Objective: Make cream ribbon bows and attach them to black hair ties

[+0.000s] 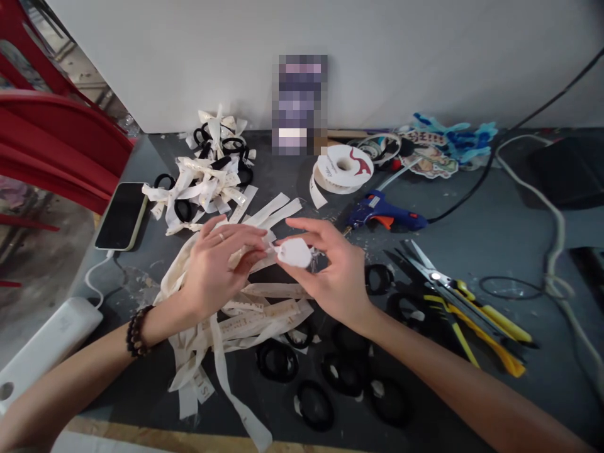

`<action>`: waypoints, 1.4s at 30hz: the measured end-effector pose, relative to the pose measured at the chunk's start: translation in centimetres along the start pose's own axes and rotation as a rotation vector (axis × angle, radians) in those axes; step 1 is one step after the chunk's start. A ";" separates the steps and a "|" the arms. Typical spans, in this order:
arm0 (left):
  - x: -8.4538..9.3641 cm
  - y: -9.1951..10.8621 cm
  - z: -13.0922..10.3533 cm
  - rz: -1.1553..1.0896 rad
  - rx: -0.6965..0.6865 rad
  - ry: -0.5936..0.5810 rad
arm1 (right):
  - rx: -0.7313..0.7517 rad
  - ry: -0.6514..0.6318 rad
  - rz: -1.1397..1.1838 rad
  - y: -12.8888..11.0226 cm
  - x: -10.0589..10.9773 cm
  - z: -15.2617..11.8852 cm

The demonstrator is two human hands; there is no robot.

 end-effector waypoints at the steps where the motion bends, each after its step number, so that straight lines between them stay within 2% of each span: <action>1: 0.3 0.5 -0.2 0.079 -0.079 0.063 | 0.032 -0.002 -0.025 -0.3 0.0 0.0; 3: 0.5 1.4 -0.6 0.191 -0.189 0.146 | 0.088 -0.002 -0.086 -0.7 -0.1 0.0; 5: 0.5 1.7 -0.8 0.215 -0.232 0.166 | 0.112 0.020 -0.110 -0.8 0.0 -0.1; 10: 0.4 1.2 -0.5 0.059 -0.148 0.137 | 0.132 0.002 -0.073 -0.7 0.0 -0.4; 14: 0.4 1.1 -0.5 0.031 -0.149 0.152 | 0.129 0.003 -0.037 -0.5 0.0 -0.4; 20: 0.6 1.0 -0.7 0.112 -0.161 0.191 | 0.133 0.016 -0.049 -0.6 -0.2 -0.3; 30: 1.5 2.8 -1.1 0.383 -0.389 0.277 | 0.109 -0.005 0.038 -0.5 -0.3 -0.1; 38: 0.9 2.7 -1.4 0.434 -0.342 0.236 | 0.102 -0.012 0.016 -0.4 -0.3 -0.1; 42: 0.7 3.1 -1.5 0.441 -0.361 0.236 | 0.097 -0.022 0.006 -0.4 -0.5 -0.2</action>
Point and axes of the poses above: each hand's wrist, its own z-axis towards the middle knuckle, its own x-axis out of the back of the hand, y = z × x, the point moved 7 cm from there along z, towards the middle knuckle, and after that the axes turned 7 degrees about z, right-handed, at the moved point
